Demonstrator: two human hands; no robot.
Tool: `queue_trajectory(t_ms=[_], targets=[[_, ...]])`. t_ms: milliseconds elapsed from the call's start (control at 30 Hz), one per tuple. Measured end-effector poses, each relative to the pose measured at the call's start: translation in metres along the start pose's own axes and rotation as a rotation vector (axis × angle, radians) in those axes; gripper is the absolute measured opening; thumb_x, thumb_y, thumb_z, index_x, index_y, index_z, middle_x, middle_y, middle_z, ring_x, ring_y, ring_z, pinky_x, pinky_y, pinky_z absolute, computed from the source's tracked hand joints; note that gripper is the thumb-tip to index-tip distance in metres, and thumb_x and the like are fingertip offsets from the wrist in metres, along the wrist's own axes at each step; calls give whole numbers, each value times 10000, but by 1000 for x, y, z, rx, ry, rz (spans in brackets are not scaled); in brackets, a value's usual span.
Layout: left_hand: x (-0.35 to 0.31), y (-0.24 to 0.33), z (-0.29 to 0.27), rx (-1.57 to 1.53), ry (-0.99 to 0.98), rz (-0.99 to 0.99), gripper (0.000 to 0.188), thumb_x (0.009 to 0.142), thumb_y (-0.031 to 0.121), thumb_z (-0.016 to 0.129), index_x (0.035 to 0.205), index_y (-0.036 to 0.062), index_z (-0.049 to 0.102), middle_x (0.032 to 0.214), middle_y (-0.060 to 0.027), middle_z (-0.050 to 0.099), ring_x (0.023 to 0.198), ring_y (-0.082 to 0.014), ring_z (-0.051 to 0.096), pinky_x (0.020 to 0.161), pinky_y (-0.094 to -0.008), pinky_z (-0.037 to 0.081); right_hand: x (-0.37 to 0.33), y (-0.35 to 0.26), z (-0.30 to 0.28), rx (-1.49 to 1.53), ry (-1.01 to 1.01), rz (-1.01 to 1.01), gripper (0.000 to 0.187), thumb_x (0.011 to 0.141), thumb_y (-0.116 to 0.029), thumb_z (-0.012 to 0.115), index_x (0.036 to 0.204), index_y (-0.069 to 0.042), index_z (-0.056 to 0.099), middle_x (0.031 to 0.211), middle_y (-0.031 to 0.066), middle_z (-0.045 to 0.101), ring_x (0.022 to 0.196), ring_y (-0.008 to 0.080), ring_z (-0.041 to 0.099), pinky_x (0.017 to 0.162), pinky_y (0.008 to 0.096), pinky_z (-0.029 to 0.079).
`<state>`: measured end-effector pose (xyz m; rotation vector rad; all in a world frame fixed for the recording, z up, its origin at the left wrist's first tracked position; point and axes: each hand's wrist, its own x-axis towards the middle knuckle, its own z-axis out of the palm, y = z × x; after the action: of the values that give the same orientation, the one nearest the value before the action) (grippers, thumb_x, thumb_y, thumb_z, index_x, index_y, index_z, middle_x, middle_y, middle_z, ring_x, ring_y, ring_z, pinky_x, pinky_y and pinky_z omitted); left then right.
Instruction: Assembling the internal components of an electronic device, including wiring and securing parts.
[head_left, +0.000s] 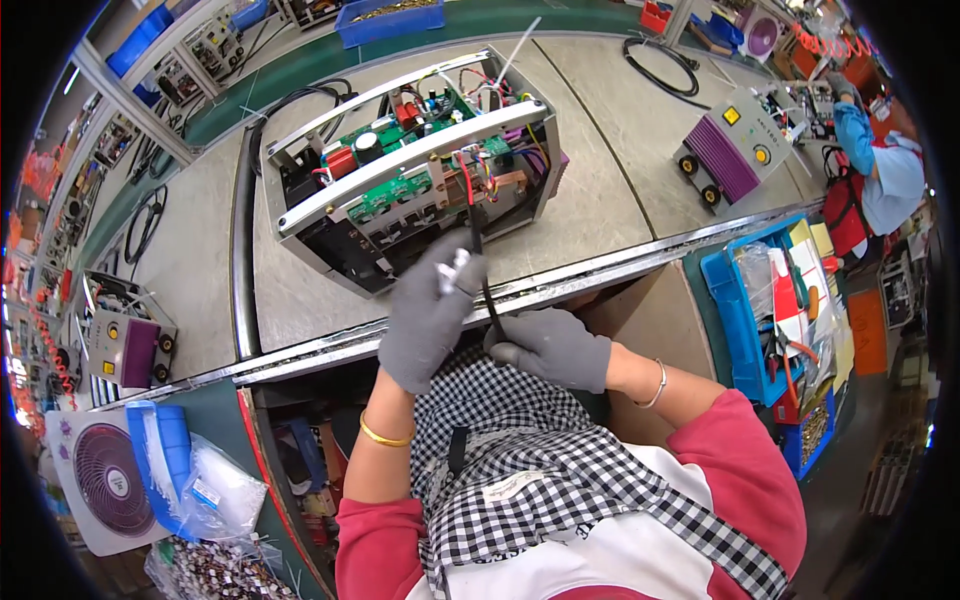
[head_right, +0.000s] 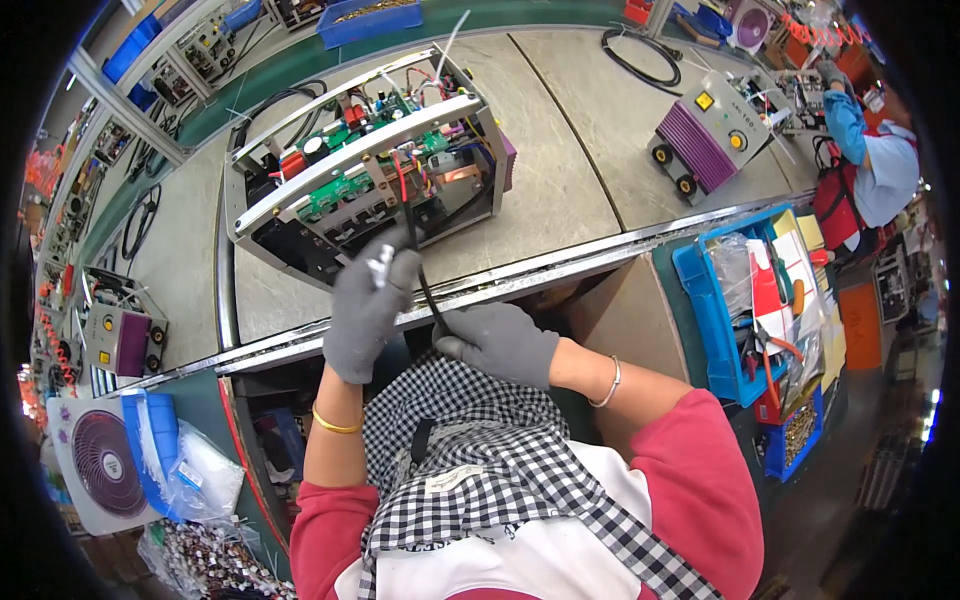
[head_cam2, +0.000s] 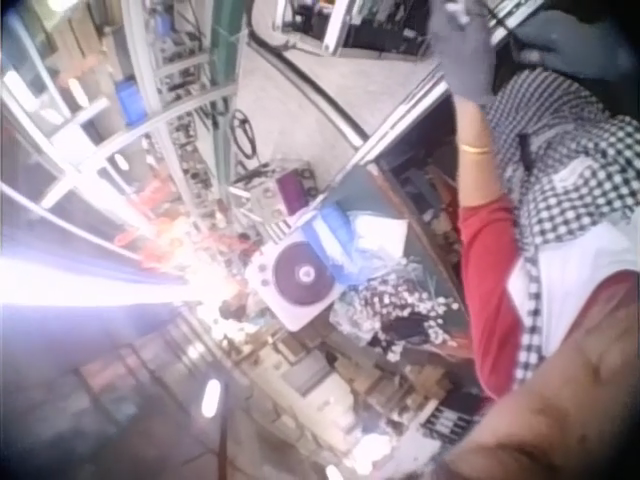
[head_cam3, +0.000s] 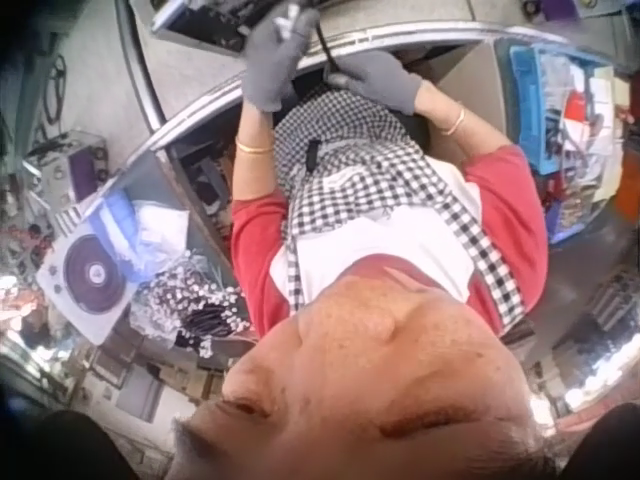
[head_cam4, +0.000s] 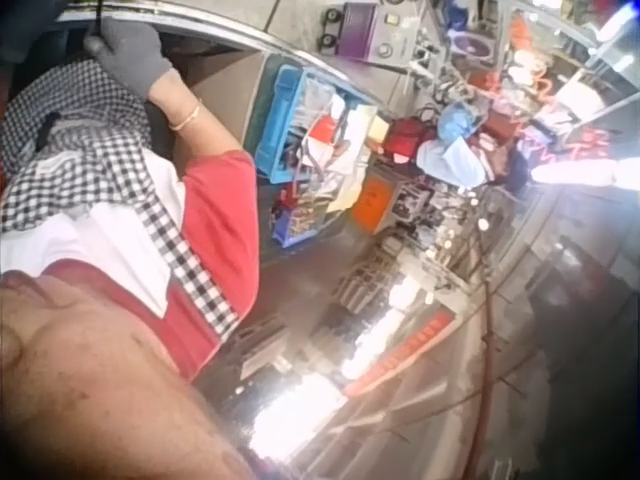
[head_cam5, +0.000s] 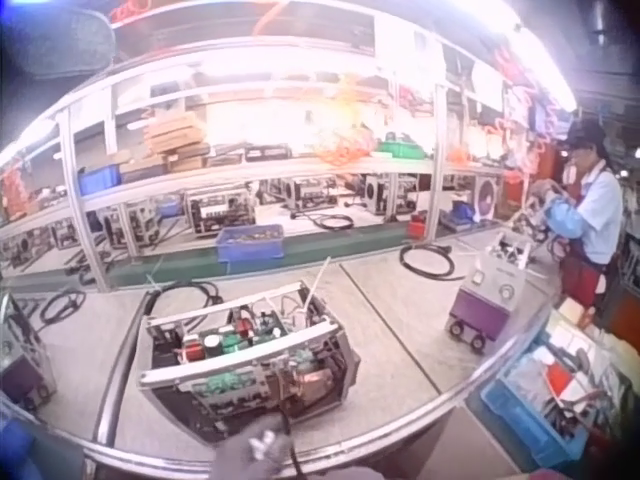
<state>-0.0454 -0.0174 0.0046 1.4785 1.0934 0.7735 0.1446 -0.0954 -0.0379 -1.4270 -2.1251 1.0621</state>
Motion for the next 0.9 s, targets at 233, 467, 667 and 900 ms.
queue_trajectory(t_ms=[233, 467, 667, 900], targets=[[-25, 30, -17, -114, 24, -68, 220, 1022, 212, 660, 1064, -1, 696, 676, 56, 529, 575, -23, 453, 518, -212, 325, 56, 12, 8, -74, 450, -525, 232, 907, -124, 648, 1139, -109, 635, 1061, 114, 687, 1042, 349, 675, 871, 456, 574], [-21, 10, -17, 225, 46, 94, 235, 1034, 208, 662, 1104, -16, 678, 782, -5, 617, 718, -67, 554, 658, -238, 440, 122, 57, 26, -203, 603, -706, 279, 855, -156, 661, 1132, -125, 638, 1198, 87, 654, 1228, 324, 629, 1031, 441, 545], [0, -35, -3, 325, 142, 212, 203, 993, 95, 677, 1178, 12, 691, 890, -121, 701, 781, -181, 661, 744, -325, 536, 120, 78, 21, -269, 666, -577, 423, 883, -181, 641, 1304, -143, 645, 1331, 86, 645, 1238, 315, 627, 1045, 444, 533], [55, -76, 22, 387, 298, 334, 278, 944, 58, 647, 1217, 27, 691, 1003, -194, 734, 900, -324, 734, 801, -395, 561, 83, 63, -13, 21, 727, -392, 341, 1007, -306, 642, 1265, -86, 683, 1045, 140, 734, 958, 339, 711, 771, 439, 567]])
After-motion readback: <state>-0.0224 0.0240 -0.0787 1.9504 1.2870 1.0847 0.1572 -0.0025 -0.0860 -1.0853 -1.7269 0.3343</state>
